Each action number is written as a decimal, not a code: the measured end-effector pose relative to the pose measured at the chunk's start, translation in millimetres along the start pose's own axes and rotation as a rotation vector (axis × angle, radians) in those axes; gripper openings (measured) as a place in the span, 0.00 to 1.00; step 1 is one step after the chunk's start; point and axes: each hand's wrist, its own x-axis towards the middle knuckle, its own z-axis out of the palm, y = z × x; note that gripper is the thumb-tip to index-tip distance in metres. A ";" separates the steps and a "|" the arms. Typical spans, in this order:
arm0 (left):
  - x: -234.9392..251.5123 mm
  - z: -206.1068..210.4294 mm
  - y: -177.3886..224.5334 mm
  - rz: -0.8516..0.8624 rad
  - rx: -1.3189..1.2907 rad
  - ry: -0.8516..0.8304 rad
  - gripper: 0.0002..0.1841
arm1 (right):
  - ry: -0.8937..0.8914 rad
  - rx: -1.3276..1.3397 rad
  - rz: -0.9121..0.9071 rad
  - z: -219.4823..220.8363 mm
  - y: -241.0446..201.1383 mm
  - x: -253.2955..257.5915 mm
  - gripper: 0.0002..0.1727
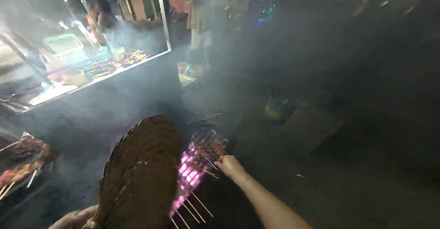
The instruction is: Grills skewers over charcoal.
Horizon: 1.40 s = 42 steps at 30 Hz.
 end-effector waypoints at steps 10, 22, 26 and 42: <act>-11.5 -34.9 -3.9 0.149 0.235 0.025 0.16 | -0.006 -0.129 0.036 -1.5 17.0 -2.6 0.19; -19.9 -15.9 -10.0 0.146 0.211 0.024 0.20 | -0.041 -0.208 0.019 22.2 -4.2 -11.6 0.20; -28.7 -13.2 1.0 0.012 0.110 0.000 0.24 | -0.002 -0.113 -0.040 18.1 -11.0 -23.7 0.24; -20.3 -27.2 -0.1 0.209 0.200 0.092 0.14 | 0.072 0.020 -0.104 36.3 -28.9 -31.4 0.19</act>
